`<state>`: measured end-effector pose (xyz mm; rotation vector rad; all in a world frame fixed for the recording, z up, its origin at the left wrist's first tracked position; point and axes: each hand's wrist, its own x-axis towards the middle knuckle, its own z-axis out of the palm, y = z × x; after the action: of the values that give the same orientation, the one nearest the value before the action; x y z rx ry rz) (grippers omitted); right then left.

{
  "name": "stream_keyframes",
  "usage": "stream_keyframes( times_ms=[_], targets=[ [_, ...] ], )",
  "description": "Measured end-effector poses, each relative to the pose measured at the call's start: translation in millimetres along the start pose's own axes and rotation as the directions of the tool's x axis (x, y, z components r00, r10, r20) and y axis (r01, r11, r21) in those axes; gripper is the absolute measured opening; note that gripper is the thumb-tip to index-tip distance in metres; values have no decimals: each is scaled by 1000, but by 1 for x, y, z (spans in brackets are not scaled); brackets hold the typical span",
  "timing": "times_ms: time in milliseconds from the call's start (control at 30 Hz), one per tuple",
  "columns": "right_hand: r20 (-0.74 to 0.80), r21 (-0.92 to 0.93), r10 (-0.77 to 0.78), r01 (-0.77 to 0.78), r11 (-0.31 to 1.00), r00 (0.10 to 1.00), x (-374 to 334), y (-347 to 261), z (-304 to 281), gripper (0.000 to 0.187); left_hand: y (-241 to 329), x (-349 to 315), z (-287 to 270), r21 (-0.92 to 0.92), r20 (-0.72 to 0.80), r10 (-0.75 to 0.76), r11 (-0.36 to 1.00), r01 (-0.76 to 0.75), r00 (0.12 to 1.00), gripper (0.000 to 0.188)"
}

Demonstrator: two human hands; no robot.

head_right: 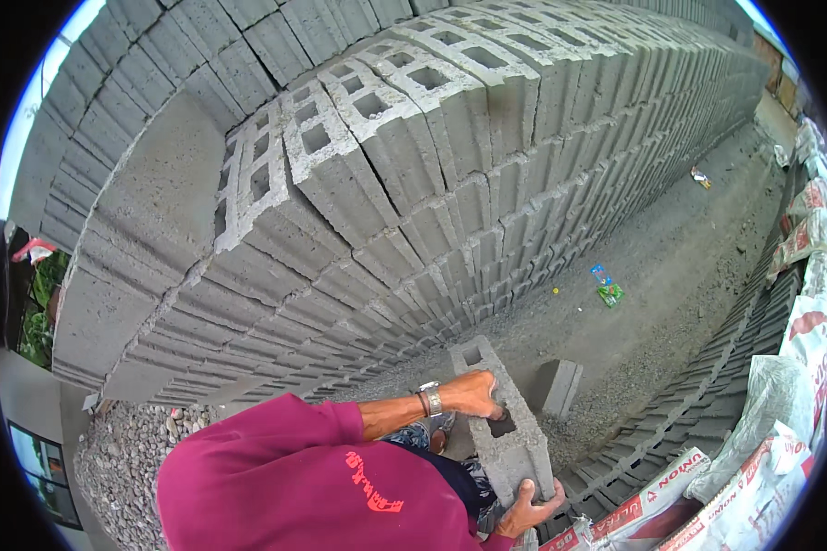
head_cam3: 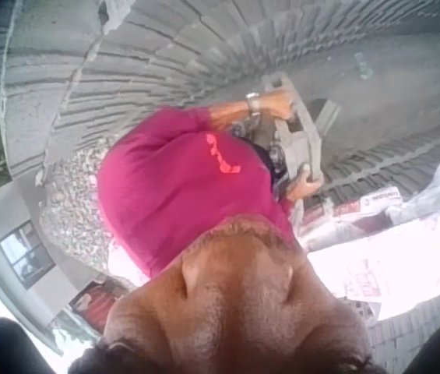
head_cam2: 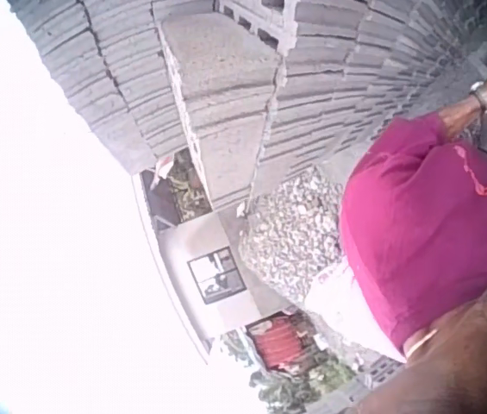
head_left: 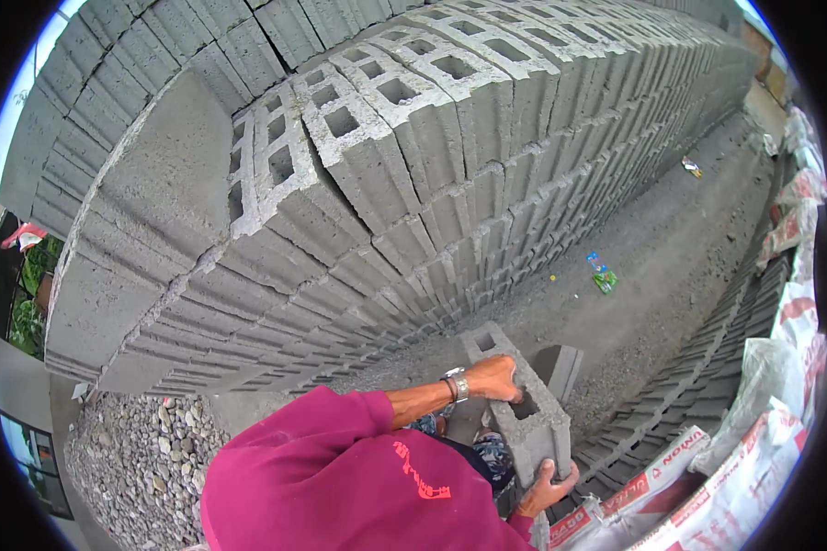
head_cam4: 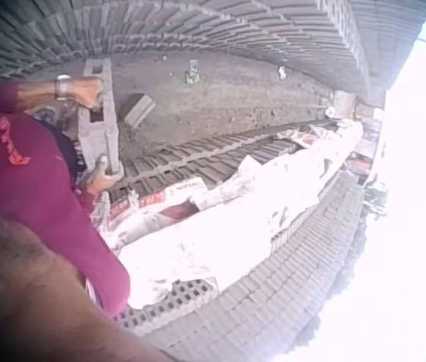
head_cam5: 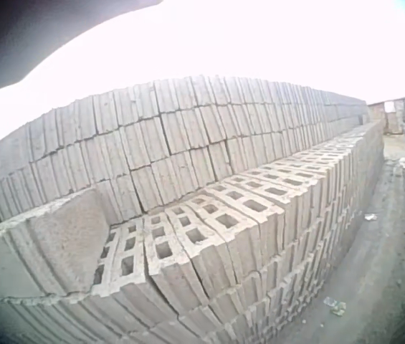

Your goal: The person carries cinder blocks from one area and stacks them on top of an existing row of blocks in another area.

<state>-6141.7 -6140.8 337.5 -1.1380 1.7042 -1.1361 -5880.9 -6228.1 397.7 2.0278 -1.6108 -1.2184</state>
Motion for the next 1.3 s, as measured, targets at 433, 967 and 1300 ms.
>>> stream_keyframes(
  times_ms=[433,967,1300],
  targets=[
    [-516,-160,-731,788,595,447,28,-119,-4,68,259,-150,-153,668,-251,831,520,-532,497,33],
    [-229,472,-865,828,302,446,-127,-300,191,80,221,-338,-330,745,-532,540,665,57,652,33],
    [391,900,-349,-274,338,852,-222,-366,252,63,90,-329,-425,704,-643,450,666,247,620,34]
  ],
)
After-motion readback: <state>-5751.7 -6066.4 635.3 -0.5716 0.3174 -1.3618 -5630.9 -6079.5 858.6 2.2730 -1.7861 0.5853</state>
